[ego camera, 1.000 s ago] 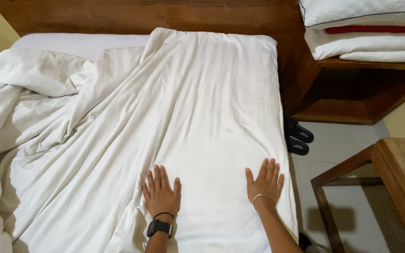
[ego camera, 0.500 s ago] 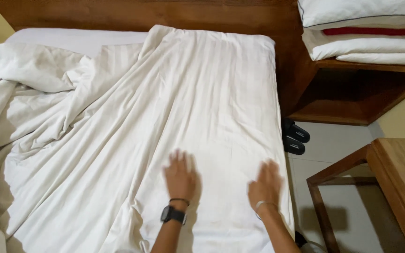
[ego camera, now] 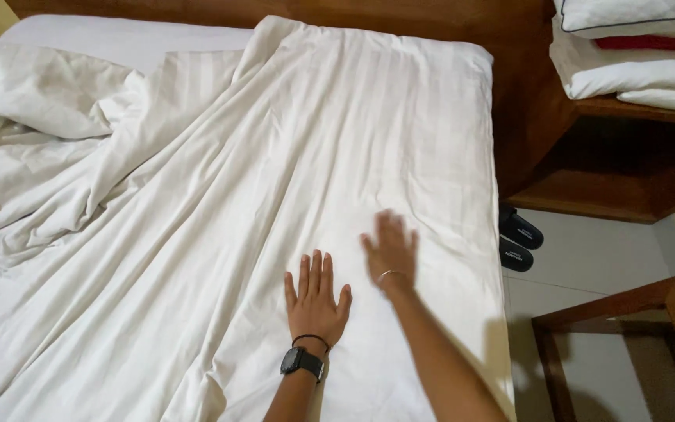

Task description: The person smooths a white fitted sheet over a mattress by hand, starting from the head of the bed and moving toward the foot. They then tuck the sheet under the mattress along the sides and corners to secure it.

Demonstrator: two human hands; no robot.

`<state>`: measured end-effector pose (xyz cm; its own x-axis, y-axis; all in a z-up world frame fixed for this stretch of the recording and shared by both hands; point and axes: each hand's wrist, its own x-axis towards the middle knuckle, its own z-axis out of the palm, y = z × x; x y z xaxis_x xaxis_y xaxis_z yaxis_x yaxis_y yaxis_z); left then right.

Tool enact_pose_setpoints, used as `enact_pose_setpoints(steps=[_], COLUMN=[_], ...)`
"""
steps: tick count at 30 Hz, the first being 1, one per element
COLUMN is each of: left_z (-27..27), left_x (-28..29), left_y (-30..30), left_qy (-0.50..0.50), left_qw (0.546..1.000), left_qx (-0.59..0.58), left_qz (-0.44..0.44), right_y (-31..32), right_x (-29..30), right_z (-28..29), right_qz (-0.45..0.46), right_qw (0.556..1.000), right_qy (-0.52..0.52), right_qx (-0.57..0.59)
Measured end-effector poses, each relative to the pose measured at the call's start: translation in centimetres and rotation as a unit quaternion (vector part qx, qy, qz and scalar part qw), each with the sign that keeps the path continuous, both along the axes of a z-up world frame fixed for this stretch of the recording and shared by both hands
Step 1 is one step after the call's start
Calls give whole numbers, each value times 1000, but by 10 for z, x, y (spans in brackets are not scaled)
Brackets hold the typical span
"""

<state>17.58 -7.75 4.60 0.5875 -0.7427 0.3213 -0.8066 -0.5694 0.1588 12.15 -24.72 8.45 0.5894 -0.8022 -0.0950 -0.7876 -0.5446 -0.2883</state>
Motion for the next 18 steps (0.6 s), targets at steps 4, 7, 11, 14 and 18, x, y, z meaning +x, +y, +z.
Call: enact_pose_setpoints(steps=[4,7,11,14,18], left_z=[-3,-5,0,-4,3], left_x=[4,2,0,-5,-18], left_y=[4,2,9,23,46], left_qy=[2,-49,20,19,73], left_qw=[1000,999,999,999,990], left_qx=[2,10,27,50,123], left_qz=[3,10,9,1,-6], right_y=[-32,-36,-17,1,29], right_x=[-43,-80,-120,-148,-172], right_z=[2,7,0,-13,-21], right_qz=[-71,-130,-160,-165,-118], right_qw=[995,989,982,982,983], right_qy=[62,69,93,93,139], right_qx=[-10,27,30,23,-5])
